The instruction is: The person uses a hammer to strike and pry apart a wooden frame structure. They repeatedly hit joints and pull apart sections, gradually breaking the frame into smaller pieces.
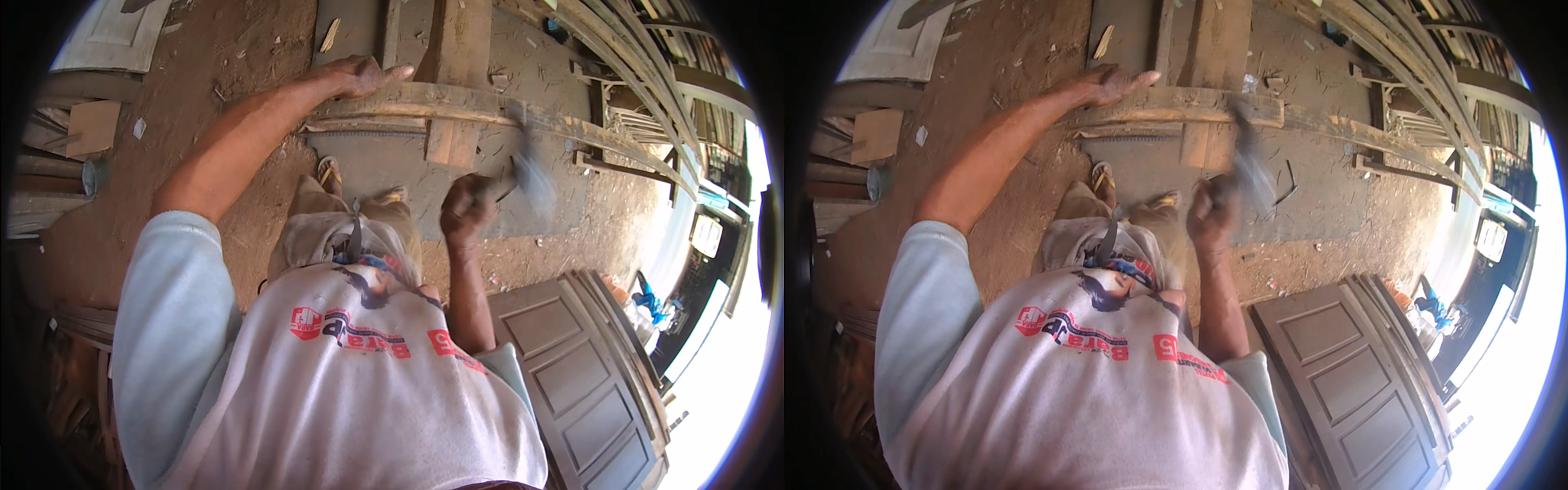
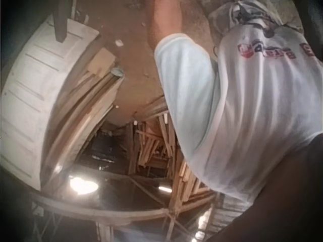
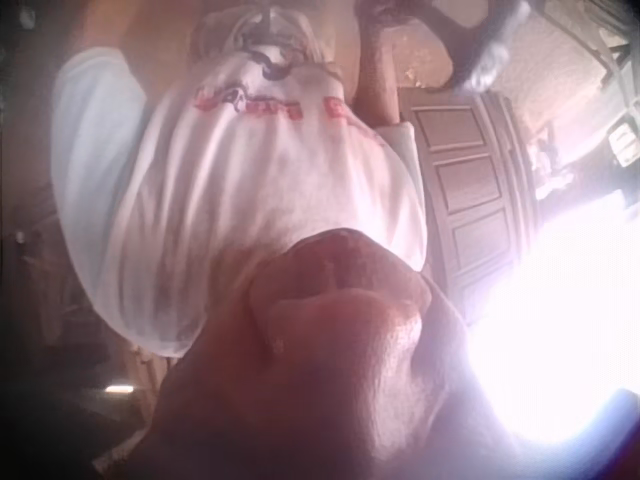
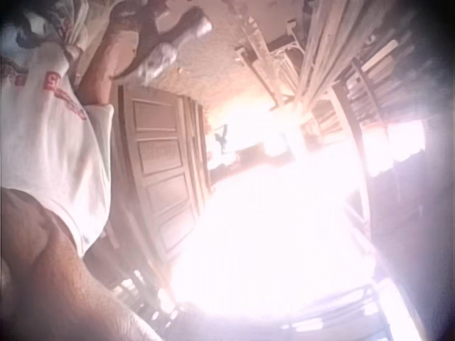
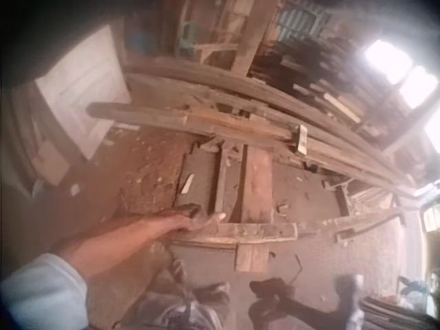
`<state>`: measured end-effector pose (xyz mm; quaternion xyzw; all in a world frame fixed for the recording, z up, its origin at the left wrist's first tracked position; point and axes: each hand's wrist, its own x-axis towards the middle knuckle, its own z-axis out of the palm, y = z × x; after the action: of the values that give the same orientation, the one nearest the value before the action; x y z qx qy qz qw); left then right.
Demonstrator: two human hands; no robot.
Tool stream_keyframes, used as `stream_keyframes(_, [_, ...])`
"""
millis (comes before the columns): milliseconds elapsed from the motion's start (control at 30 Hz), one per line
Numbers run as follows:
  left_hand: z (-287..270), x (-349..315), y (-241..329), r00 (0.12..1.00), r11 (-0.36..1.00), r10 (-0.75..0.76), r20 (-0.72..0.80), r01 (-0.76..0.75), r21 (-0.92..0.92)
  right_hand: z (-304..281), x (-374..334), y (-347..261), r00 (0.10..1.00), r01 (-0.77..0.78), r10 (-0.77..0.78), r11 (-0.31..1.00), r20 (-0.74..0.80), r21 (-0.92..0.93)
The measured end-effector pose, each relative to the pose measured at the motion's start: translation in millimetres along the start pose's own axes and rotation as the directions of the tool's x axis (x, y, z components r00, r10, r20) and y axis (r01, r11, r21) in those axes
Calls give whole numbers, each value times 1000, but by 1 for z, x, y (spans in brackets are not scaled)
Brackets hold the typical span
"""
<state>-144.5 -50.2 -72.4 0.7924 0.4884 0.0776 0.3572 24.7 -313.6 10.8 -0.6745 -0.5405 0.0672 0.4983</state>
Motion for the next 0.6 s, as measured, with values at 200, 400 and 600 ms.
stream_keyframes(200, [-46,-5,35,886,979,-205,417,192,73,12,-5,-21,703,-562,647,760,294,-328])
stream_keyframes(400, [-32,-66,21,790,785,583,-189,-489,379,28,-5,-4,771,-499,582,804,257,-324])
stream_keyframes(600, [-13,-89,14,850,578,527,-7,-353,736,17,-8,-25,741,-588,606,794,289,-156])
